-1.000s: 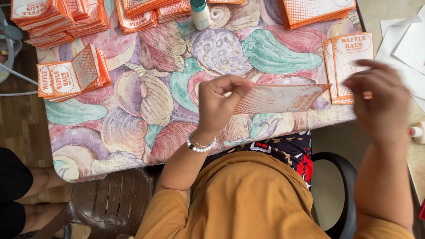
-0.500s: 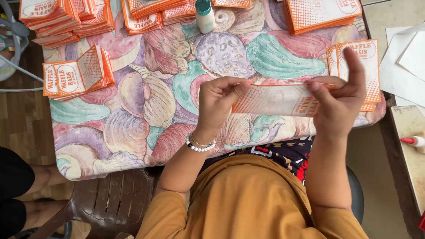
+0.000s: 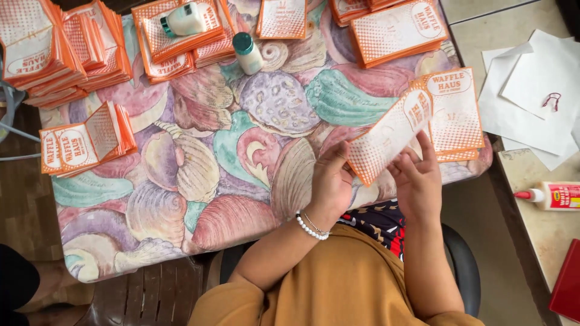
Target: A person is manually assembling paper bags by applying glue to the edges of pre-printed paper templates and folding them into shape.
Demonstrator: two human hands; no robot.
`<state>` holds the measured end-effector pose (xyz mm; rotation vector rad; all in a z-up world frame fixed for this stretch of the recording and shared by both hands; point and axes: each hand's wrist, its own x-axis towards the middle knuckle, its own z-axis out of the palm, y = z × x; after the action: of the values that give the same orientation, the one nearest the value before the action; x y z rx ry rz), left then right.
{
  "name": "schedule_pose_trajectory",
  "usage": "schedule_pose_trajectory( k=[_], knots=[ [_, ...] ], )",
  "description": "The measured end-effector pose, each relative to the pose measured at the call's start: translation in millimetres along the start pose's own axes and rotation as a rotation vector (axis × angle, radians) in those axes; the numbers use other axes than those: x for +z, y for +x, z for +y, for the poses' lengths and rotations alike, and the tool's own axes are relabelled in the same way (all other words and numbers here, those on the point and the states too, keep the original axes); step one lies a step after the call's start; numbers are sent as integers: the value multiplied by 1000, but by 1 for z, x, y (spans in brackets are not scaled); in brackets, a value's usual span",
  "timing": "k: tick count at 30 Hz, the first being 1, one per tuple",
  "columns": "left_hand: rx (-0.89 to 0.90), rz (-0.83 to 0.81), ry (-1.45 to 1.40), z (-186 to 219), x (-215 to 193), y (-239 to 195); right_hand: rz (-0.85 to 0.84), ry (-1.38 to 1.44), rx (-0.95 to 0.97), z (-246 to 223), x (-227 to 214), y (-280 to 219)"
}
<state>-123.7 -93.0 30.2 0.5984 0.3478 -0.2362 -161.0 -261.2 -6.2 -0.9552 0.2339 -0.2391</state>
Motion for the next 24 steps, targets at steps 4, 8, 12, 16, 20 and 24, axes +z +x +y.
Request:
schedule_pose_trajectory(
  k=[4,8,12,16,20,24],
  knots=[
    [-128,-9,-27,-21,-6,13,59,-214,-88,-43,-31,33],
    [-226,2,287,-8,38,25,151,-1186,-17,-133,-23,55],
    [-356,-45,733,-19,98,45,188,-1657,207,-132,-39,88],
    [-392,-10,814,-34,153,41,191,-1675,207,-118,-32,78],
    [-252,51,954,-66,150,55,286,-1551,96,-115,-36,72],
    [-188,50,999,-93,128,78,331,-1327,122,-116,-31,65]
  ],
)
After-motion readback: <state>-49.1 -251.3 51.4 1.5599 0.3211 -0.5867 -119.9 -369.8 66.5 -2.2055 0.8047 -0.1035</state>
